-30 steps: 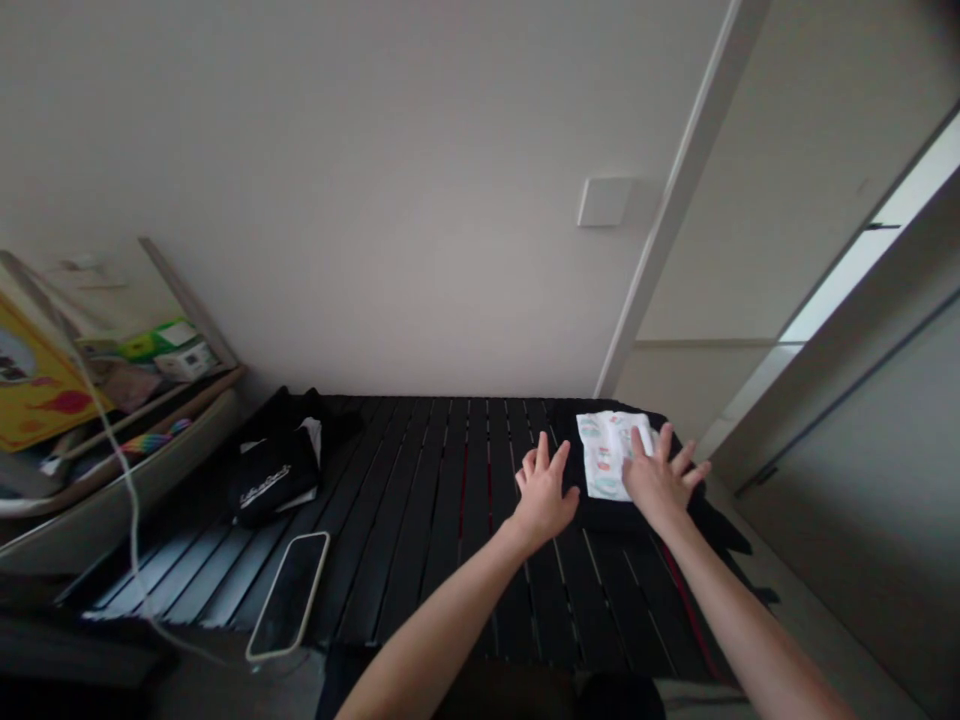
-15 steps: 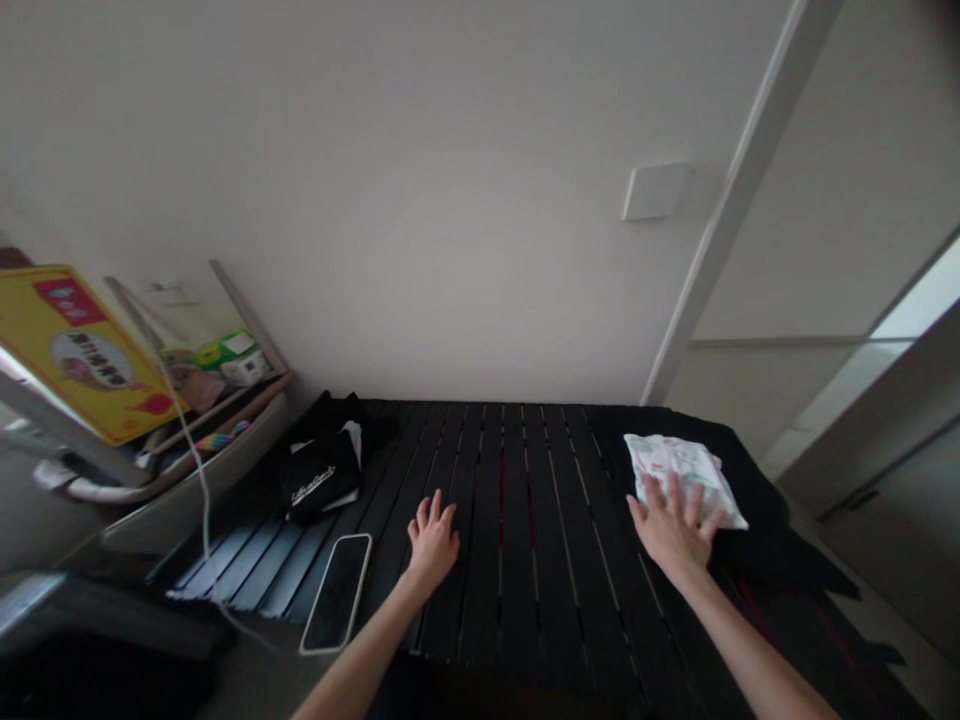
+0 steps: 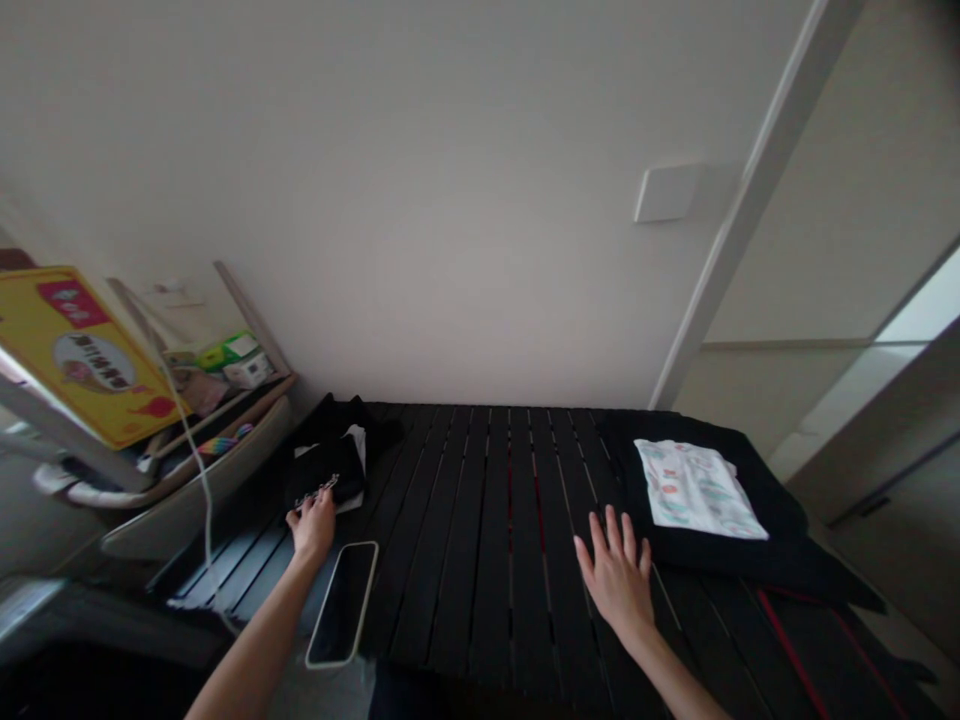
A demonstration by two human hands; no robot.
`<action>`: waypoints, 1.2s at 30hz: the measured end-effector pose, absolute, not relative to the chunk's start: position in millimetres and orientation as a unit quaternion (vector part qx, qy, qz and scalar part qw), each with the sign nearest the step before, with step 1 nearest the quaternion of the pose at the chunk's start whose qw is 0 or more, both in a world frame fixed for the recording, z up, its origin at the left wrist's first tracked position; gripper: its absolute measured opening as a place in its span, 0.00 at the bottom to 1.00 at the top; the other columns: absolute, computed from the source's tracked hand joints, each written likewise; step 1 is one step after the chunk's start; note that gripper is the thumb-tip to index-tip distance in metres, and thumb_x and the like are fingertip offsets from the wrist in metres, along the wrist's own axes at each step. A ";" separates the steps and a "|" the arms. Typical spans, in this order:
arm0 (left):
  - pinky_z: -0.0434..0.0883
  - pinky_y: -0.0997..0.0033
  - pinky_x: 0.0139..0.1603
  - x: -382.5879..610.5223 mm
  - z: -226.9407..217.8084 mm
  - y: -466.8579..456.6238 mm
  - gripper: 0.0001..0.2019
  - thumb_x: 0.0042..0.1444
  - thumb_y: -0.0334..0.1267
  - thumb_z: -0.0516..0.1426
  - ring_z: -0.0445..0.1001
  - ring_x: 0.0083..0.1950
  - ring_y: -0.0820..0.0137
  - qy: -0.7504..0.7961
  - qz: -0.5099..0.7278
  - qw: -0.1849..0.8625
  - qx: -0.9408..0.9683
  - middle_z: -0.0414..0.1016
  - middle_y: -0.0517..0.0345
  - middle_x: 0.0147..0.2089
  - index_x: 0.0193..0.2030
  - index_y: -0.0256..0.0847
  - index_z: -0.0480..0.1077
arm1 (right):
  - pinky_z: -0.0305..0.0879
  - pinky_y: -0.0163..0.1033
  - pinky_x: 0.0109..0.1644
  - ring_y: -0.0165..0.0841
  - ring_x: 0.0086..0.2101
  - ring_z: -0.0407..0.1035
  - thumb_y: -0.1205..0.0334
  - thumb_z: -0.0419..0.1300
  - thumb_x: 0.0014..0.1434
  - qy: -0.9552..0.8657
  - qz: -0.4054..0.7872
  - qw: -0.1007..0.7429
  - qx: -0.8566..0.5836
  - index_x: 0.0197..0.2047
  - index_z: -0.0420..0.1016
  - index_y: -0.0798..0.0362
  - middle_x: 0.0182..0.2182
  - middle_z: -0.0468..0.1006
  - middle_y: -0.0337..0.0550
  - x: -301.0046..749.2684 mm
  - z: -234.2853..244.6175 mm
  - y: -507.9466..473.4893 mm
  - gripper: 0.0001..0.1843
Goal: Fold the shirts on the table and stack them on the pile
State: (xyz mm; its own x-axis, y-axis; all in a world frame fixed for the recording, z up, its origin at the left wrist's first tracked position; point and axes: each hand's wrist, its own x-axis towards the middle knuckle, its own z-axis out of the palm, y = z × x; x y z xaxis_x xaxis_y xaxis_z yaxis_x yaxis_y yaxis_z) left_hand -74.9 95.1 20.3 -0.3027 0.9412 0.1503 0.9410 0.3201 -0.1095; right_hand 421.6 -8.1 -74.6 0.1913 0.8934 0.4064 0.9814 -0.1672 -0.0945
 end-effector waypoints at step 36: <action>0.57 0.53 0.62 165.9 15.2 11.4 0.12 0.59 0.33 0.53 0.60 0.66 0.57 -0.553 -0.063 -0.183 -0.811 0.69 0.51 0.59 0.49 0.45 0.67 | 0.52 0.56 0.60 0.51 0.62 0.52 0.48 0.39 0.66 -0.612 -0.112 0.213 -0.754 0.57 0.69 0.62 0.60 0.65 0.62 426.0 -66.4 -10.9 0.31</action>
